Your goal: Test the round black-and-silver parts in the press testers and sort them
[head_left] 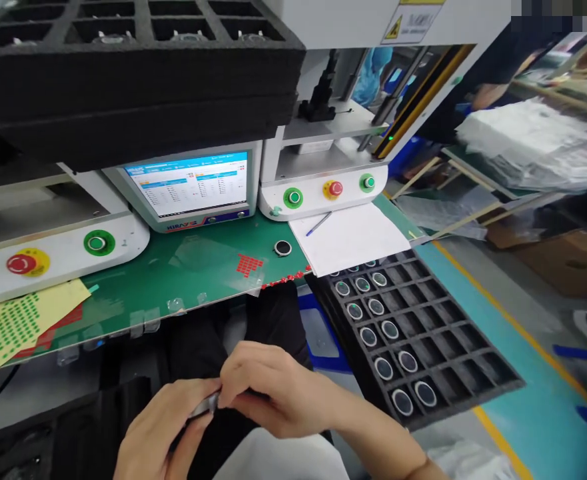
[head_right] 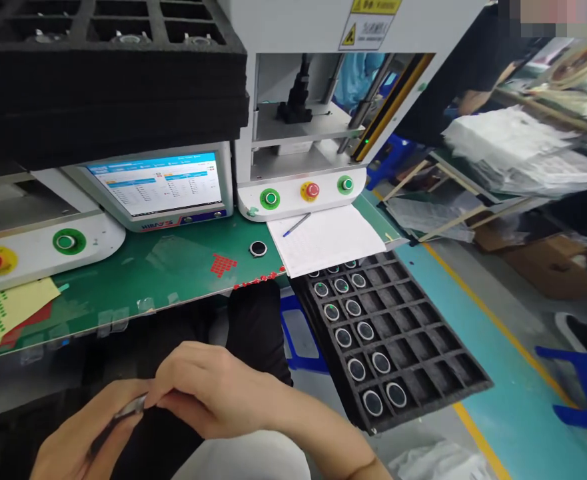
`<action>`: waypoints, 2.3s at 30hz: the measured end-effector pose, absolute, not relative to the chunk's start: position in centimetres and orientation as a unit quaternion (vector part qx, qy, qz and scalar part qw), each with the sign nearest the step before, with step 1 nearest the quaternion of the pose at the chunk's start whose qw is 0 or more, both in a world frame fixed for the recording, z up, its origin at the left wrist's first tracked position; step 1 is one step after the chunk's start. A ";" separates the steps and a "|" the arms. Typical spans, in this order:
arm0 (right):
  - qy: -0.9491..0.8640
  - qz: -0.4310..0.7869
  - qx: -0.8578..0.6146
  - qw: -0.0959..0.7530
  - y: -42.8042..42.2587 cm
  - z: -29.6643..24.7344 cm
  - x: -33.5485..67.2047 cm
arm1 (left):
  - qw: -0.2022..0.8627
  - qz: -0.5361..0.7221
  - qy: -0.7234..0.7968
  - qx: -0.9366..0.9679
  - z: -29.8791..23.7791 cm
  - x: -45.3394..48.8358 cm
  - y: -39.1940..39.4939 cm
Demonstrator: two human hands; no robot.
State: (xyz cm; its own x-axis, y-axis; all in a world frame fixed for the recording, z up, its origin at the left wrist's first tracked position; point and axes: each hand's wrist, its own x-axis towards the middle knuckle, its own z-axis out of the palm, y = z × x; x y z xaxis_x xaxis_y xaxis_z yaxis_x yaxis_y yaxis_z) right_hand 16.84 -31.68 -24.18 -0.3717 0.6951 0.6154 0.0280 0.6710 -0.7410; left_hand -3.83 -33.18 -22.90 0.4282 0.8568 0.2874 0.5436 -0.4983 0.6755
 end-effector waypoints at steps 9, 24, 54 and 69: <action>-0.652 0.310 -0.308 0.620 -33.1 -25.2 15.5 | 0.195 0.331 0.430 0.817 -21.3 -2.1 -33.5; -0.694 0.197 -0.374 0.582 -34.1 -25.1 14.3 | 0.086 0.383 0.449 0.803 -22.5 -1.9 -34.1; -0.146 0.759 -0.521 0.362 -24.3 -36.2 2.8 | 0.149 0.440 0.703 0.539 -27.4 -8.2 -33.3; -0.290 0.845 -0.349 0.284 -28.8 -27.0 10.3 | 0.533 0.526 0.586 0.309 -26.7 -5.8 -32.3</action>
